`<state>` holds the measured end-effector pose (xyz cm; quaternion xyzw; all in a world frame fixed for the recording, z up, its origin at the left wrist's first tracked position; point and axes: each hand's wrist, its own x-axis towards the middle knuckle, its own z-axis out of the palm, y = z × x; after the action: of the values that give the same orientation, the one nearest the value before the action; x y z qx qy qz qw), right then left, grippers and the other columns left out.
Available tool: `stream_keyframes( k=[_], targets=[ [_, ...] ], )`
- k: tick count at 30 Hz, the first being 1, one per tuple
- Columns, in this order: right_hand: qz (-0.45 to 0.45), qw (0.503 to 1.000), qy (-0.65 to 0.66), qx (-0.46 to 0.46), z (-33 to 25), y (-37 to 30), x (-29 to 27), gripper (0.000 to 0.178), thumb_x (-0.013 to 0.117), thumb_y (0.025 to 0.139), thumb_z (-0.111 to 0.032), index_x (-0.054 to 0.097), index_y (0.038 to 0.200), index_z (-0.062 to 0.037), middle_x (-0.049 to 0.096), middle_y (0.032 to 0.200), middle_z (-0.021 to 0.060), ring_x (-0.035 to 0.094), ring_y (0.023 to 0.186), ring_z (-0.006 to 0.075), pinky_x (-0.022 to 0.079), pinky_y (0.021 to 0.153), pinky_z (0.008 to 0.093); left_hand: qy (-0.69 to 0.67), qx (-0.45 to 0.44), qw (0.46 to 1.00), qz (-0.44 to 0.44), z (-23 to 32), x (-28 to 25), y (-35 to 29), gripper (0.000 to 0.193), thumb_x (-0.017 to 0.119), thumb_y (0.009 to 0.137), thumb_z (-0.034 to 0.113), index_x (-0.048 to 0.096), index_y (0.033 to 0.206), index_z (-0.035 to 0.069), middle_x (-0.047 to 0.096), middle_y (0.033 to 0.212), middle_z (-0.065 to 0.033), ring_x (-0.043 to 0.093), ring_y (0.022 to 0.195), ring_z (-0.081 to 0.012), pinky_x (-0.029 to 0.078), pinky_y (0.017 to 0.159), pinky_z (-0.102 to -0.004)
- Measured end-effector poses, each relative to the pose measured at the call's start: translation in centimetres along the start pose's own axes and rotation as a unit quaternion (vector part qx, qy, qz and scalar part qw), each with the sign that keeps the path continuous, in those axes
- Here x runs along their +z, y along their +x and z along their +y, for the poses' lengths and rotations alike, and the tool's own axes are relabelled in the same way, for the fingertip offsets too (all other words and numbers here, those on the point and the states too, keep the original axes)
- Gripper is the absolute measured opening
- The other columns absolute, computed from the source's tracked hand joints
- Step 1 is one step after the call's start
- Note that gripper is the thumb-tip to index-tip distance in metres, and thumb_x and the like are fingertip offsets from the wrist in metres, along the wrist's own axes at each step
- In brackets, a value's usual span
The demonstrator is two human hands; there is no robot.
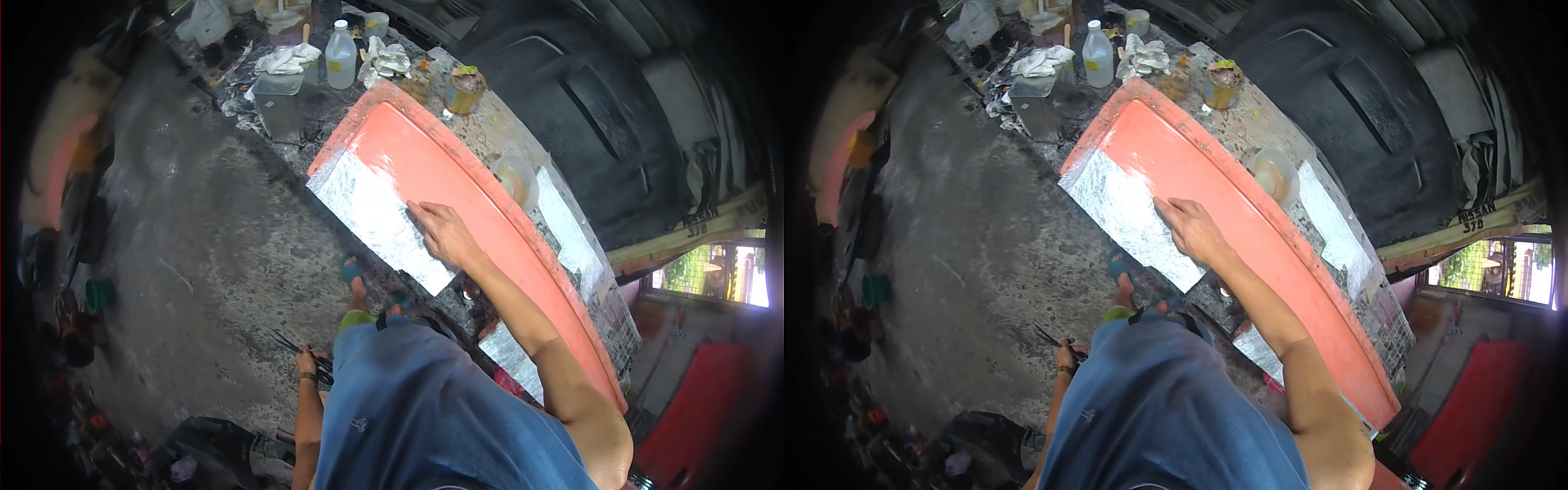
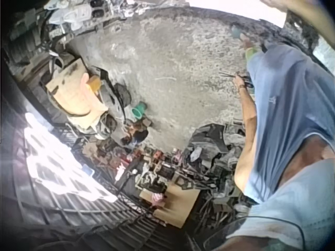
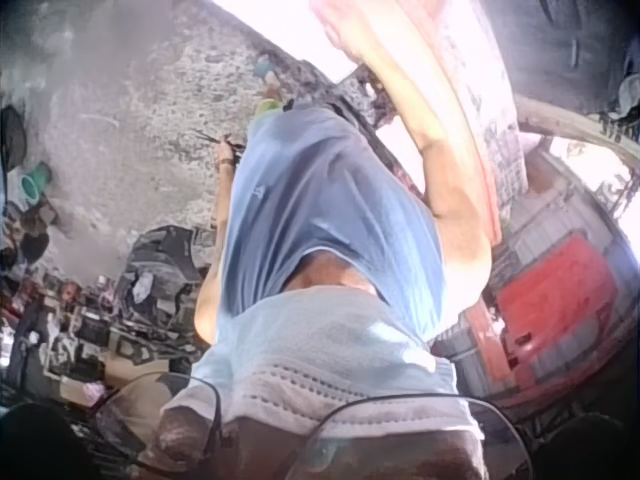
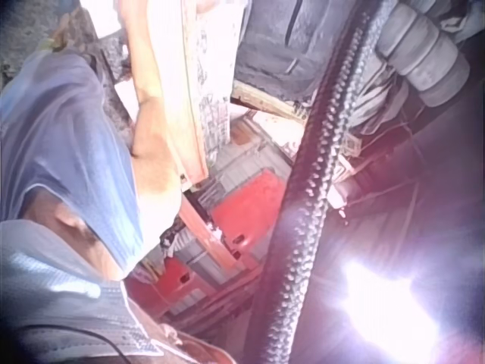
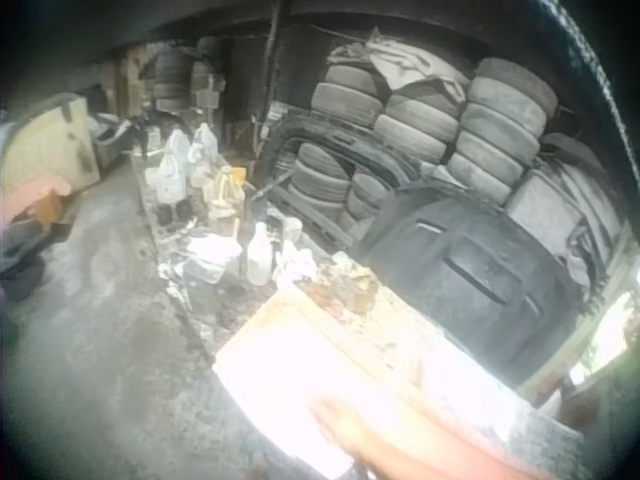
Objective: The person cuts a fiberglass mat with scissors and applies it onto the surface of a red car bumper by hand.
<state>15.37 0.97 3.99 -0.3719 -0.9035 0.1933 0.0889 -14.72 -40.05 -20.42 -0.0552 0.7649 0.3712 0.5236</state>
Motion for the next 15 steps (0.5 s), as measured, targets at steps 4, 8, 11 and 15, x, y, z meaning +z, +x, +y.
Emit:
stream_keyframes(
  k=[4, 8, 11, 15],
  targets=[
    [-0.002, 0.999, -0.041, -0.025, -1.3, -0.2, -0.3, 0.062, 0.054, 0.083, -0.004, 0.04, 0.143, -0.0038, 0.055, 0.13, 0.0213, 0.049, 0.125, 0.0347, 0.037, 0.107, 0.0461, 0.003, -0.001, 1.0, 0.005, -0.1, -0.3, 0.0, 0.047, 0.038, 0.102, 0.027, 0.055, 0.118, -0.014, 0.069, 0.07, -0.0246, 0.067, 0.059, -0.0337, 0.057, 0.057, -0.0412],
    [0.012, 0.994, -0.104, -0.042, -2.8, -0.2, 0.3, 0.056, 0.054, 0.084, -0.003, 0.045, 0.139, -0.0011, 0.054, 0.132, 0.0201, 0.049, 0.126, 0.0337, 0.035, 0.109, 0.0464, -0.031, -0.024, 0.999, -0.003, 0.7, -0.2, -0.6, 0.046, 0.039, 0.102, 0.026, 0.055, 0.117, -0.014, 0.069, 0.07, -0.0248, 0.068, 0.061, -0.0335, 0.057, 0.059, -0.0405],
    [0.014, 0.999, -0.036, -0.034, -2.1, -1.0, 0.5, 0.049, 0.055, 0.084, -0.004, 0.051, 0.133, -0.0009, 0.056, 0.129, 0.0186, 0.05, 0.123, 0.0329, 0.036, 0.107, 0.0459, 0.007, -0.016, 1.0, 0.009, 2.5, 0.6, -1.6, 0.046, 0.038, 0.102, 0.026, 0.055, 0.117, -0.015, 0.069, 0.072, -0.0255, 0.068, 0.062, -0.0333, 0.057, 0.061, -0.0407],
    [0.043, 0.999, -0.009, 0.007, -2.1, 4.5, -1.2, 0.046, 0.055, 0.086, -0.005, 0.053, 0.132, -0.004, 0.056, 0.125, 0.0151, 0.051, 0.119, 0.0317, 0.039, 0.101, 0.0442, 0.0, -0.017, 1.0, 0.011, 1.6, -0.2, -0.6, 0.048, 0.038, 0.103, 0.028, 0.056, 0.117, -0.014, 0.069, 0.073, -0.025, 0.069, 0.063, -0.0327, 0.057, 0.06, -0.0396]
  ],
)
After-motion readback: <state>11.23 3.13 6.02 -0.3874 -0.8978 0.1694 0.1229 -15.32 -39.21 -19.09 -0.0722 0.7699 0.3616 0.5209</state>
